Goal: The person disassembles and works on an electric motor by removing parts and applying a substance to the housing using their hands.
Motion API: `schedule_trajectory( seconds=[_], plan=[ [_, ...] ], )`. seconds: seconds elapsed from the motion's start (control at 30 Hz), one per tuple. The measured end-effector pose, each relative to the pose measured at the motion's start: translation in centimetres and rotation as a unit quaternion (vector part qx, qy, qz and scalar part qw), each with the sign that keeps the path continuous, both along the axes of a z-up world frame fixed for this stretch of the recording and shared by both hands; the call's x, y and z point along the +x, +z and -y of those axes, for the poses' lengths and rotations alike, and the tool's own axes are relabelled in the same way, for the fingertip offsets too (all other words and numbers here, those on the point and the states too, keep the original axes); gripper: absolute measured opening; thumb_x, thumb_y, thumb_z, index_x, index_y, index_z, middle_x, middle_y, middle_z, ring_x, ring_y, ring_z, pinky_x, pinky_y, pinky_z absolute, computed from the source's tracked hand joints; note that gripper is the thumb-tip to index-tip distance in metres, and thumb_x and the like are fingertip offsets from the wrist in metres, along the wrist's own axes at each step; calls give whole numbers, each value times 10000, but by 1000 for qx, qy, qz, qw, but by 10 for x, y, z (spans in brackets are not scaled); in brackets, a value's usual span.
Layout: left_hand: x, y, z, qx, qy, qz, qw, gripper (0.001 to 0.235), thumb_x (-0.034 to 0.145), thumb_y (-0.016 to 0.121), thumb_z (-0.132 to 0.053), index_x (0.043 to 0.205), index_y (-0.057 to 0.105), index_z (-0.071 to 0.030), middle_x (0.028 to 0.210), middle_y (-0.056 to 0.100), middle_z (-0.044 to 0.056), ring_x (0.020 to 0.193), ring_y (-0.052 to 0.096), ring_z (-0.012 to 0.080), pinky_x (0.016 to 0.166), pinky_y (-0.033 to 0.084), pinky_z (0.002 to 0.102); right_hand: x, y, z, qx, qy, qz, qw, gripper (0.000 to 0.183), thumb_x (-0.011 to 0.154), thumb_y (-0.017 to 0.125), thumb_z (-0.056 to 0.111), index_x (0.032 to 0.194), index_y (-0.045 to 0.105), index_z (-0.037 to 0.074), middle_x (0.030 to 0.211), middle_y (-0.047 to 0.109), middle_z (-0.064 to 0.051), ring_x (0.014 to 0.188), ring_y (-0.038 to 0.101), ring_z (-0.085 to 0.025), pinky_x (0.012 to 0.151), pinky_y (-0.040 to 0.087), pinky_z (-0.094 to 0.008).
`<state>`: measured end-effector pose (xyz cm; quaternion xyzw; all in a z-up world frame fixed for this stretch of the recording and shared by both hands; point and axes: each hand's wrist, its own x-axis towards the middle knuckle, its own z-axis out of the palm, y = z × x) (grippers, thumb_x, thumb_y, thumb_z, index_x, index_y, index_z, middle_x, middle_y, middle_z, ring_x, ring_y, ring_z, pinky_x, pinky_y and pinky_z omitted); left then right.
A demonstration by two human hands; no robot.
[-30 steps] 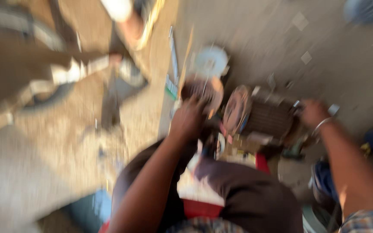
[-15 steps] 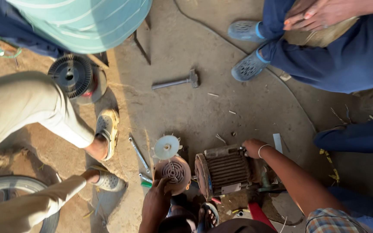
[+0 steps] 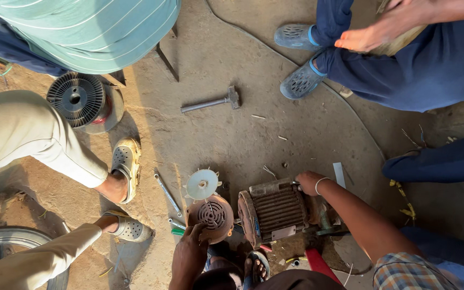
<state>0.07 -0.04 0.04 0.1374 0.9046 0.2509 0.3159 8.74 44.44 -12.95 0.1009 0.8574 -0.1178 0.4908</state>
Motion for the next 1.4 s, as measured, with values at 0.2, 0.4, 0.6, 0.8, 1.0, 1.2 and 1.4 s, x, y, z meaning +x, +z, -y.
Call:
schedule_trajectory(
  seconds=[0.2, 0.4, 0.6, 0.8, 1.0, 1.2, 1.4],
  plan=[
    [1, 0, 2, -6, 4, 10, 1000, 424, 845, 740, -217, 1254, 631, -197, 1205, 682, 87, 1034, 699, 355, 871, 562, 457, 0, -8, -2, 20, 7, 4, 1000, 352, 1002, 648, 244, 1267, 646, 12, 1230, 687, -212, 1146, 671, -347, 1007, 536, -446],
    [0, 1, 1, -11, 0, 8, 1000, 445, 829, 753, -207, 1259, 644, -183, 1229, 672, 86, 1063, 689, 348, 903, 549, 453, -2, -8, -2, 21, 2, -11, 1000, 284, 975, 647, 153, 1226, 680, 25, 1214, 688, -209, 1140, 678, -348, 1002, 546, -436],
    [0, 3, 0, -18, 8, 28, 999, 465, 837, 753, -199, 1288, 641, -188, 1271, 656, 76, 1081, 685, 336, 913, 552, 444, -8, -5, -2, 8, -7, 2, 1000, 307, 954, 696, 185, 1213, 685, 21, 1206, 702, -198, 1139, 681, -337, 1011, 536, -435],
    [-4, 4, -2, -38, 12, 44, 998, 473, 847, 750, -198, 1305, 633, -205, 1262, 656, 56, 1086, 685, 314, 930, 545, 435, -15, 0, -4, 22, -25, 10, 999, 354, 944, 738, 203, 1250, 670, 36, 1245, 693, -176, 1158, 678, -316, 1040, 530, -425],
    [0, 5, 0, -19, 7, 31, 999, 449, 841, 752, -178, 1278, 646, -190, 1228, 664, 65, 1114, 661, 324, 935, 533, 436, -7, -3, -8, 6, -54, 9, 998, 317, 970, 675, 195, 1254, 690, 54, 1209, 733, -180, 1123, 706, -329, 1021, 533, -444],
    [1, 3, 2, -14, 14, 27, 999, 462, 839, 757, -178, 1284, 634, -176, 1234, 659, 69, 1112, 661, 327, 939, 528, 436, -1, -22, -14, -22, -53, 38, 998, 360, 955, 698, 223, 1278, 676, 67, 1215, 729, -155, 1137, 693, -320, 1018, 519, -454],
    [-1, 1, 2, -8, 12, 20, 1000, 454, 830, 760, -175, 1269, 646, -179, 1219, 665, 75, 1104, 661, 332, 934, 529, 440, -5, -39, -23, -20, -52, -10, 998, 482, 896, 768, 194, 1344, 624, 86, 1306, 677, -158, 1232, 643, -325, 1071, 504, -426]
  ],
)
